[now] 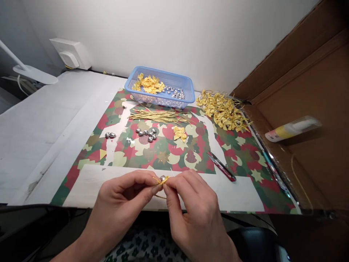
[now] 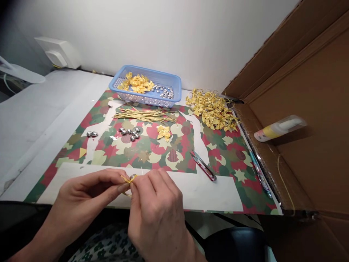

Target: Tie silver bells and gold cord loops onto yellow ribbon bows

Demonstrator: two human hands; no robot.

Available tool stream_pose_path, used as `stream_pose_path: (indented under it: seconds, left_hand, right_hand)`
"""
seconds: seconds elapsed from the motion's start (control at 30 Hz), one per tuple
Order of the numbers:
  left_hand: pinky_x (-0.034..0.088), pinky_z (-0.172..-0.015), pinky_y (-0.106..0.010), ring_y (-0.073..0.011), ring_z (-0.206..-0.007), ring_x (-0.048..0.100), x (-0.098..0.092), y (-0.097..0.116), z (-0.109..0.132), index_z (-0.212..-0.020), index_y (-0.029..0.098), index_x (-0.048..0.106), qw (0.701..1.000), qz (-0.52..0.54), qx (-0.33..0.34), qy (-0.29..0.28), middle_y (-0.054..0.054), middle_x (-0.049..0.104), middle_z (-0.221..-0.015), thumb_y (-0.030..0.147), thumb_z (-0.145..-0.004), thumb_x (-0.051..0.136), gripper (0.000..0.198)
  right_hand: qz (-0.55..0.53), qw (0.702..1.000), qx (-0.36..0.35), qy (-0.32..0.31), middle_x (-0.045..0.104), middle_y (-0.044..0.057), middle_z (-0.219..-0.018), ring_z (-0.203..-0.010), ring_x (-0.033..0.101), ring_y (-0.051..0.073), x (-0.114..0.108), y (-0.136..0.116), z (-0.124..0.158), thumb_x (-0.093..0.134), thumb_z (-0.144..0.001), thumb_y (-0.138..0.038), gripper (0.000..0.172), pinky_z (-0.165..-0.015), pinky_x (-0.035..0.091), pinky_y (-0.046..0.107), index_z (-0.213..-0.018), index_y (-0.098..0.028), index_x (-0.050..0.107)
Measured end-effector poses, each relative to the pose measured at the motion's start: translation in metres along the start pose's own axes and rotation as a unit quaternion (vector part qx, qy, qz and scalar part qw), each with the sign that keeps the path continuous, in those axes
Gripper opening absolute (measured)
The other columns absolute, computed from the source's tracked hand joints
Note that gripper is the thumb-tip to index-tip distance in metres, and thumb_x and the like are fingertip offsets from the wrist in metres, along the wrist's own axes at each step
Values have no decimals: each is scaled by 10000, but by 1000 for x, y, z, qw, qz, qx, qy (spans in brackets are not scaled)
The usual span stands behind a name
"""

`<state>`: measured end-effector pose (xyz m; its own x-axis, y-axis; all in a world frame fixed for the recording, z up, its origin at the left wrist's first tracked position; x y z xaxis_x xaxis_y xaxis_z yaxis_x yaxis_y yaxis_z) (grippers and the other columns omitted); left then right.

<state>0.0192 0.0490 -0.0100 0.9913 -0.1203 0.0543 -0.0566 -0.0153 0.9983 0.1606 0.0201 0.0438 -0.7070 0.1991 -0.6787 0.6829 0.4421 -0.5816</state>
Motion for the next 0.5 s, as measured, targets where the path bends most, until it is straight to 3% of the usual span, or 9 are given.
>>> stream_pose_path:
  seconds: [0.2,0.33,0.5]
  left_hand:
    - [633,-765,-122,-115,-754,776,0,-3,1,-833,295,830,1000,14,-9,-4,62,829,-832,39,-826,747,269]
    - [635,-748,-127,-113,-758,770,-3,-15,0,-879,290,823,997,53,-53,2,58,821,-830,67,-829,790,231]
    - [620,-733,-135,-112,-770,752,-5,-26,-1,-866,266,808,987,97,-130,-11,43,803,-821,175,-833,847,104]
  right_hand:
    - [8,1000,-2,-7,613,62,-715,-679,532,182,0,1,0,532,-952,-34,211,-621,405,325,-792,-134,626]
    - [7,1000,-2,-7,614,65,-706,-678,534,185,-2,0,-2,528,-959,-42,229,-619,419,328,-778,-133,636]
    - [-65,996,35,-42,697,64,-866,-802,635,194,-12,12,-8,571,-983,-116,147,-688,501,324,-969,-149,713]
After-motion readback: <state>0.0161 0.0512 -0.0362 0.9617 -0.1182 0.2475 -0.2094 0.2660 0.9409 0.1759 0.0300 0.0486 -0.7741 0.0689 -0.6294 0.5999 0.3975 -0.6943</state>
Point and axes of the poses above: each hand's wrist, its own z-axis away from the middle knuckle, its own x-axis out of the palm, y = z × x, the point moved 8 cm from there along -z, towards the middle knuckle
